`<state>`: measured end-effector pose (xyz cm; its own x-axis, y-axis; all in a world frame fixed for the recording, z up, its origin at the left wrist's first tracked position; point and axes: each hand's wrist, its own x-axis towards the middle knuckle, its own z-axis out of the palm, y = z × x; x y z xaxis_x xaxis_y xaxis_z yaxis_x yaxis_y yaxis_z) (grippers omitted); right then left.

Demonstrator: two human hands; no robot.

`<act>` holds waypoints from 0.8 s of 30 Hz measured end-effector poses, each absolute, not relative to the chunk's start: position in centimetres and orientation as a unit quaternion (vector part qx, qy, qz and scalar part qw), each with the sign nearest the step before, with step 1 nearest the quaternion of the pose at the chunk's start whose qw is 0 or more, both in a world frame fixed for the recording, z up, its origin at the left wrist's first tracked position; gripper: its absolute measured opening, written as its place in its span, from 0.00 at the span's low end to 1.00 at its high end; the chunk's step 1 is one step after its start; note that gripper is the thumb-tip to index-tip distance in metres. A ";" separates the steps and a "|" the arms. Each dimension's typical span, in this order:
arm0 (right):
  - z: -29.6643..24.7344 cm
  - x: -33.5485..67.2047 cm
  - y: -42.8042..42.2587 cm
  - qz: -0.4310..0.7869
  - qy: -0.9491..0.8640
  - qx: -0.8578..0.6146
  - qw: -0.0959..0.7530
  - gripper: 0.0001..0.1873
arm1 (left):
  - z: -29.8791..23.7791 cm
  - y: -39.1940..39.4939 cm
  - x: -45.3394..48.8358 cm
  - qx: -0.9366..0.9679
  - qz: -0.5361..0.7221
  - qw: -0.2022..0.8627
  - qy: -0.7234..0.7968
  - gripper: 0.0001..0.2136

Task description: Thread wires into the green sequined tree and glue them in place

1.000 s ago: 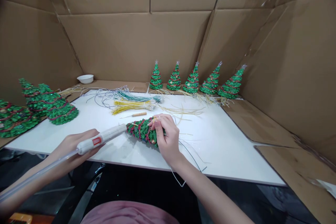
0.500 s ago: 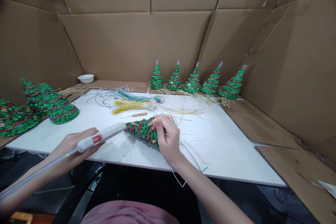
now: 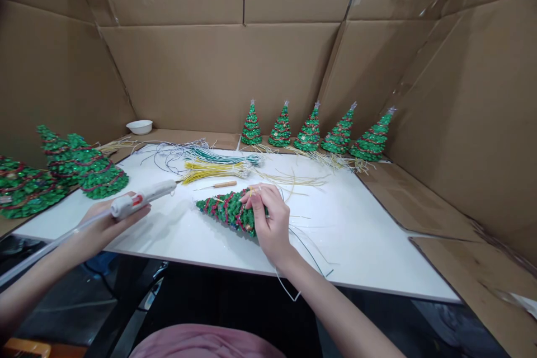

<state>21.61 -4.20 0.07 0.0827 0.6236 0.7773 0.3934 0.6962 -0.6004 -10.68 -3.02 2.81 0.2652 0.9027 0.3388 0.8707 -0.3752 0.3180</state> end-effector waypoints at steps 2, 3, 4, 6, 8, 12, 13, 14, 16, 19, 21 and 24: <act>0.1 21.6 -4.2 0.095 -0.671 -0.379 0.630 0.17 | 2.0 -2.1 -12.3 0.759 0.207 0.033 0.616 0.19; 0.1 21.6 -4.1 0.097 -0.670 -0.380 0.630 0.17 | 1.7 -1.6 -13.1 0.734 0.190 0.038 0.651 0.21; 0.1 21.6 -4.1 0.098 -0.670 -0.381 0.630 0.17 | 1.3 -1.1 -13.8 0.707 0.177 0.038 0.684 0.23; 0.1 21.6 -4.0 0.101 -0.670 -0.382 0.629 0.17 | 0.7 -0.3 -15.0 0.682 0.166 0.057 0.710 0.25; 0.1 21.7 -3.9 0.106 -0.669 -0.384 0.628 0.17 | 0.3 0.4 -15.9 0.657 0.172 0.061 0.731 0.25; 0.0 21.7 -3.7 0.116 -0.669 -0.385 0.625 0.17 | 0.2 1.1 -16.5 0.647 0.147 0.060 0.746 0.27; 0.0 21.7 -3.7 0.119 -0.669 -0.386 0.624 0.17 | 0.3 1.1 -16.4 0.642 0.140 0.065 0.751 0.28; 0.0 21.7 -3.6 0.121 -0.669 -0.386 0.623 0.17 | 0.4 1.1 -16.4 0.637 0.139 0.072 0.755 0.29; 0.1 21.7 -3.6 0.124 -0.667 -0.389 0.623 0.17 | 0.6 0.9 -16.1 0.622 0.149 0.088 0.764 0.29; 0.0 21.7 -3.6 0.123 -0.664 -0.393 0.624 0.17 | 0.8 0.9 -15.8 0.620 0.182 0.111 0.755 0.28; 0.0 21.6 -3.6 0.125 -0.662 -0.394 0.625 0.17 | 0.7 1.0 -15.9 0.621 0.202 0.123 0.747 0.27; 0.0 21.6 -3.6 0.126 -0.662 -0.394 0.625 0.17 | 0.6 1.5 -16.3 0.604 0.207 0.136 0.758 0.29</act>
<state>21.62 -3.60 -0.03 0.0915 0.6797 0.7278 0.3644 0.6573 -0.6597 -16.31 1.52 0.63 -0.2341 0.9712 0.0435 0.8587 0.1856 0.4778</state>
